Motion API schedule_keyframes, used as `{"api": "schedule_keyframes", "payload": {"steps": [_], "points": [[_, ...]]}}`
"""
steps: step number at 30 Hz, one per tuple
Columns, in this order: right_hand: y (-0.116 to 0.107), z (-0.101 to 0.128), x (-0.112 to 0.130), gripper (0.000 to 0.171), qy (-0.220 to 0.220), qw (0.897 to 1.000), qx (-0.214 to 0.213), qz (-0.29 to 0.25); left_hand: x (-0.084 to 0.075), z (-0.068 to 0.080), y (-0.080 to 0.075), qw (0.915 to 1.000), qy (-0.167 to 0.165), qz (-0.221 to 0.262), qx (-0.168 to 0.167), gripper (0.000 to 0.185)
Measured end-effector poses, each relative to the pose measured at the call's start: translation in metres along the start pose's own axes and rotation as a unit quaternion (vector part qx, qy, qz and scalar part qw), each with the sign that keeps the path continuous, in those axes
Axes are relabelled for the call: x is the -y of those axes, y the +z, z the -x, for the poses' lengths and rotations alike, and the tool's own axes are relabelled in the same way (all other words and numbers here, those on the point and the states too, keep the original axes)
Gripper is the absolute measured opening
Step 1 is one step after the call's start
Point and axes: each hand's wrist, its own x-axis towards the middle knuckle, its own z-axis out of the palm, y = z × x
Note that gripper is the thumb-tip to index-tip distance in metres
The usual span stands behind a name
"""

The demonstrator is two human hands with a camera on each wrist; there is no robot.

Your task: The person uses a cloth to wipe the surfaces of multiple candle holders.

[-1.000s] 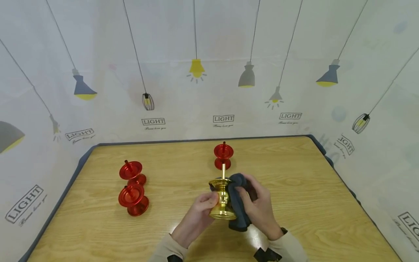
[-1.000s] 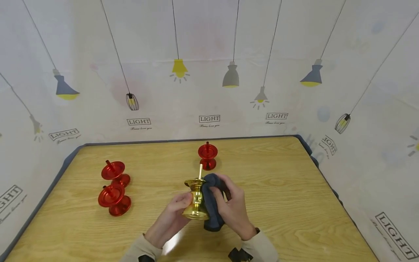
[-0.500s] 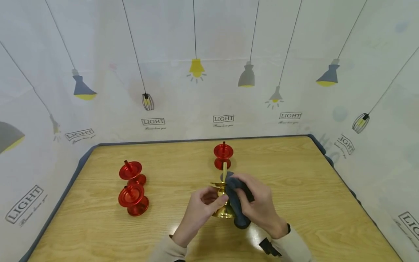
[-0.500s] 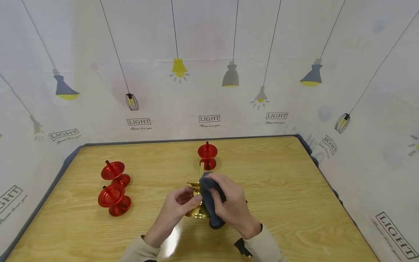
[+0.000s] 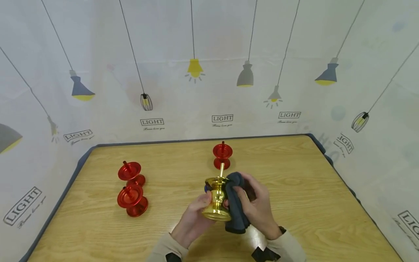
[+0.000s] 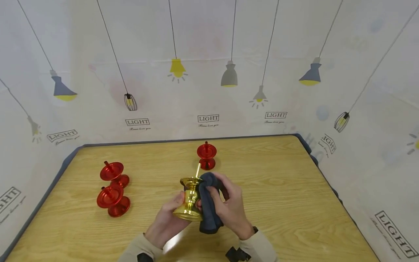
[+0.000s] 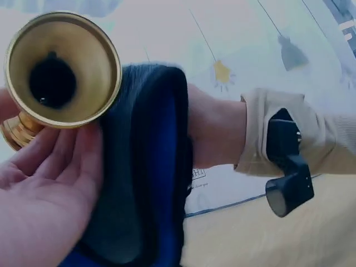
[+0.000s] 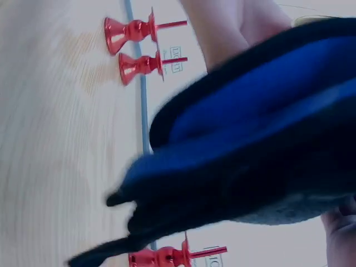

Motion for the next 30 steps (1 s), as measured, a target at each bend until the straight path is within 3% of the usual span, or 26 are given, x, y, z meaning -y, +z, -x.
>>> {"api": "schedule_keyframes", "payload": {"steps": [2, 5, 7, 9, 11, 13, 14, 16, 18, 21, 23, 26, 28, 30], "points": [[-0.001, 0.000, -0.001, 0.037, -0.001, 1.000, 0.009, 0.004, -0.003, 0.002, 0.001, 0.9999, -0.013, -0.011, 0.001, 0.025], [-0.005, -0.002, -0.002, 0.034, -0.058, 0.996, 0.019, 0.058, -0.008, 0.003, 0.005, 0.9924, -0.008, -0.107, -0.059, 0.022], [-0.007, -0.004, -0.003, 0.025, -0.101, 0.989, 0.028, 0.104, -0.011, 0.003, 0.010, 0.9732, -0.006, -0.191, -0.128, 0.022], [-0.009, -0.005, -0.004, 0.022, -0.139, 0.979, 0.031, 0.144, -0.012, 0.002, 0.015, 0.9438, -0.003, -0.271, -0.189, 0.028], [-0.009, -0.006, -0.003, 0.027, -0.152, 0.976, 0.039, 0.154, -0.011, 0.000, 0.019, 0.9197, -0.002, -0.321, -0.226, 0.036], [-0.008, -0.006, -0.002, 0.030, -0.151, 0.977, 0.040, 0.146, -0.010, -0.001, 0.021, 0.9122, -0.001, -0.335, -0.236, 0.037], [-0.008, -0.006, -0.002, 0.029, -0.150, 0.978, 0.037, 0.140, -0.010, -0.001, 0.021, 0.9141, -0.001, -0.329, -0.237, 0.038], [-0.008, -0.005, -0.001, 0.026, -0.144, 0.981, 0.029, 0.124, -0.009, 0.000, 0.020, 0.9258, -0.001, -0.304, -0.225, 0.041], [-0.008, -0.004, 0.000, 0.023, -0.136, 0.985, 0.020, 0.106, -0.008, 0.001, 0.017, 0.9442, 0.003, -0.264, -0.197, 0.044], [-0.008, -0.003, -0.001, 0.028, -0.113, 0.992, 0.013, 0.063, -0.006, 0.003, 0.011, 0.9744, 0.014, -0.185, -0.126, 0.038], [-0.006, -0.002, -0.001, 0.035, -0.093, 0.995, 0.013, 0.027, -0.005, 0.003, 0.006, 0.9895, 0.017, -0.123, -0.075, 0.029], [-0.005, -0.003, -0.003, 0.042, -0.080, 0.997, 0.014, 0.005, -0.004, 0.003, 0.002, 0.9974, 0.004, -0.065, -0.029, 0.022], [-0.006, -0.004, -0.004, 0.040, -0.093, 0.995, 0.019, 0.029, -0.005, 0.004, 0.002, 0.9971, -0.006, -0.066, -0.039, 0.020], [-0.008, -0.005, -0.006, 0.030, -0.119, 0.990, 0.021, 0.070, -0.007, 0.006, 0.004, 0.9924, -0.015, -0.094, -0.078, 0.018]]}}
